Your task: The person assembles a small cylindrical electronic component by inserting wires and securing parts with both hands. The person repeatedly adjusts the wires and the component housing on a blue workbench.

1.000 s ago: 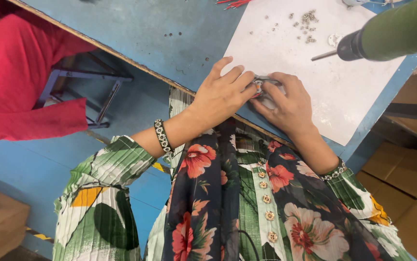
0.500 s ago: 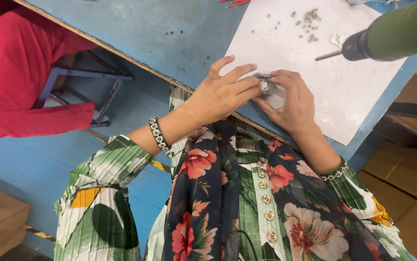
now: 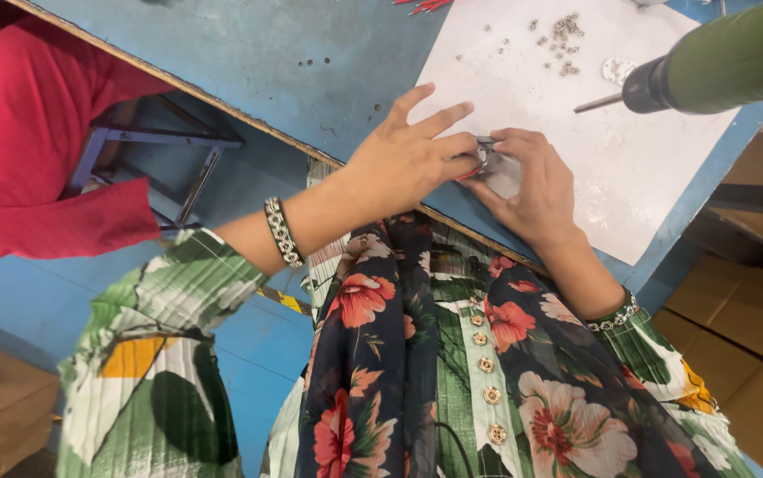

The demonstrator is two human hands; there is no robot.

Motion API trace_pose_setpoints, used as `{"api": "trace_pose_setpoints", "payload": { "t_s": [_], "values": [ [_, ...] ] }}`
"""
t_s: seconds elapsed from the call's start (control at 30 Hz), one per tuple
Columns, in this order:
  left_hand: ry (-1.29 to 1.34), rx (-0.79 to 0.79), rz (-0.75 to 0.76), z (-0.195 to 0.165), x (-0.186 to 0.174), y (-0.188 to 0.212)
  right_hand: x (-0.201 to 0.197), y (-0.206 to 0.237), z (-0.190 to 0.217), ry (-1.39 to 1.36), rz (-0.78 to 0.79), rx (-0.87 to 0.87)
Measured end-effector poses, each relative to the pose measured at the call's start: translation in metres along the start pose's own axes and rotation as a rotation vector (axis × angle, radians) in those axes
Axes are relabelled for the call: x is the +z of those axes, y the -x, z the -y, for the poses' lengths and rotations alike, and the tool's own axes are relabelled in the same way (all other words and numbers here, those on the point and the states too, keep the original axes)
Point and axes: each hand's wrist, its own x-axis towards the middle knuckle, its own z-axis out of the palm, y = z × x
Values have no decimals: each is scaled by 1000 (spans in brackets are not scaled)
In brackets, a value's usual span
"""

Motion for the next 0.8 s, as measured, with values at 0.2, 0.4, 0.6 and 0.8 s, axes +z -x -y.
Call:
{"api": "trace_pose_setpoints", "payload": {
  "t_s": [0.2,0.4,0.6,0.8],
  "values": [
    [-70,86,-3,8,0,-3,2,2,2,50,6,6],
    [-42,-10,-73,-8,6,-2,1,2,5,99,-7,-2],
    [-97,-63,-121,-19,3,-5,0,-1,10,140,-11,-30],
    [-24,-70,-94,-14,-7,-16,-5,-3,10,213,57,-32]
  ]
}}
